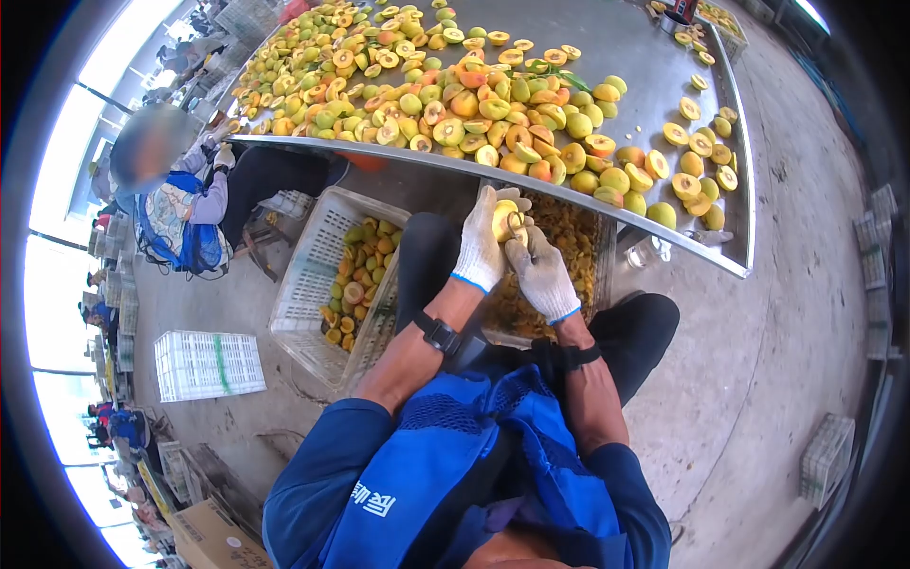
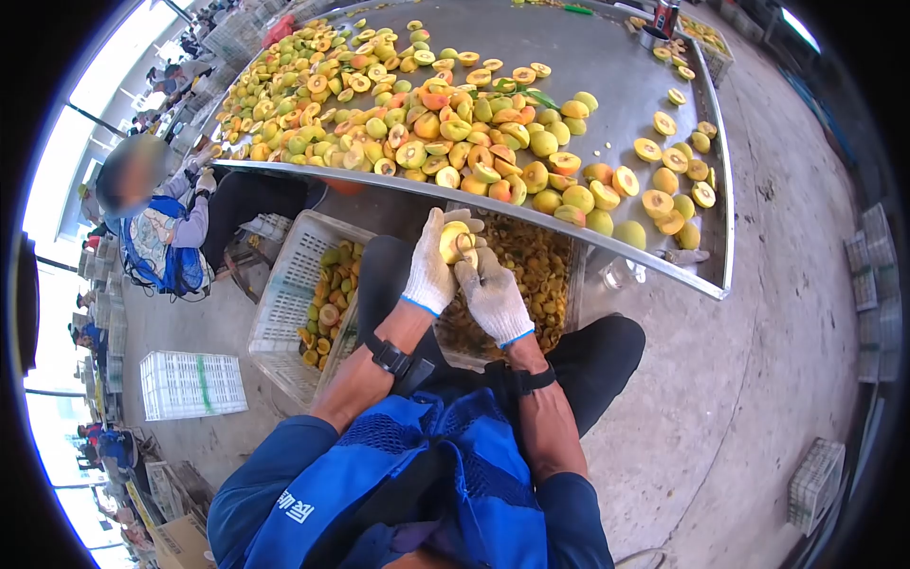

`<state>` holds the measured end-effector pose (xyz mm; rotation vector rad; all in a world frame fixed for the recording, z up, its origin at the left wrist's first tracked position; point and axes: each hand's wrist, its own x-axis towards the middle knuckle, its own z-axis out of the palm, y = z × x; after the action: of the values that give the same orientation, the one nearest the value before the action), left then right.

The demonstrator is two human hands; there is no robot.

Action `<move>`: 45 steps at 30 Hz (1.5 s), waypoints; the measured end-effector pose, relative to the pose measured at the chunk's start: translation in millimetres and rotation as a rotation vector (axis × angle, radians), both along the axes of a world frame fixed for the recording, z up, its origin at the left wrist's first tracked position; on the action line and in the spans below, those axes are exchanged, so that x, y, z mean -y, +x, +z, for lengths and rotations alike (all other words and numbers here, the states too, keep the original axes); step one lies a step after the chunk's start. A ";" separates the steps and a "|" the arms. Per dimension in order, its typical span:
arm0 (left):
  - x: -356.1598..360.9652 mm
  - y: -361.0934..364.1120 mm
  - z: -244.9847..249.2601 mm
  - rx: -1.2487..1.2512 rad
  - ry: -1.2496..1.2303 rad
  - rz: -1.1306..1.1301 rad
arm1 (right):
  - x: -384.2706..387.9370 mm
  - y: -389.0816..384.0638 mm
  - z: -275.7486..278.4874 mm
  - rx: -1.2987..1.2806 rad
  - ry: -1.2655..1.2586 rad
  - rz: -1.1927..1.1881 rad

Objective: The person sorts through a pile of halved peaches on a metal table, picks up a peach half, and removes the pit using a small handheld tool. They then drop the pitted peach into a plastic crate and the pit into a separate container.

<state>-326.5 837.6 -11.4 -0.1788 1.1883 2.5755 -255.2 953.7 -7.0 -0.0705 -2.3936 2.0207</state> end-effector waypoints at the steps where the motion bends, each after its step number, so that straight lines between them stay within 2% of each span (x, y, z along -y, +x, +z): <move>1: -0.6 -0.2 -2.1 0.004 -0.009 0.006 | 0.3 -0.1 0.0 -0.003 0.024 -0.007; 7: -9.8 1.7 9.6 0.093 -0.038 0.090 | 1.3 -0.6 -1.6 -0.007 0.109 -0.046; 15: -7.4 0.6 13.0 0.031 -0.133 0.036 | 1.9 -1.3 -8.5 -0.029 0.019 -0.035; 18: -8.0 5.2 17.8 0.023 -0.141 0.040 | 2.3 0.1 -9.0 -0.069 0.073 -0.035; 21: -9.4 5.3 23.5 0.024 -0.132 0.030 | -4.7 7.1 26.3 0.399 -0.109 0.109; 27: -10.5 3.6 29.1 0.014 -0.247 0.005 | -3.3 6.9 1.0 0.405 -0.390 0.102; 30: -12.6 2.2 30.2 0.051 -0.299 0.004 | 7.1 8.0 -12.3 0.176 -0.298 0.010; 33: -15.8 3.2 30.7 0.009 -0.370 0.001 | 5.6 9.2 -18.0 0.136 -0.292 0.021; 36: -16.8 5.9 33.4 -0.098 -0.376 -0.006 | -14.7 10.5 6.0 0.475 -0.481 0.176; 37: -17.7 6.2 35.4 -0.138 -0.360 -0.006 | -11.5 10.3 6.9 0.439 -0.486 0.149; 39: -15.6 7.1 37.2 -0.130 -0.347 -0.041 | -0.5 7.7 -7.2 0.219 -0.312 0.068; 41: -15.3 7.0 37.0 -0.118 -0.359 -0.073 | 0.9 8.3 -19.5 0.182 -0.288 0.054; 45: -10.3 4.5 38.4 -0.188 -0.379 -0.138 | -6.5 16.0 6.2 0.414 -0.541 0.157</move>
<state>-322.0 847.9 27.0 0.0661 1.6883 2.2669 -239.3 960.2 -0.8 -0.3429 -1.9974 2.9237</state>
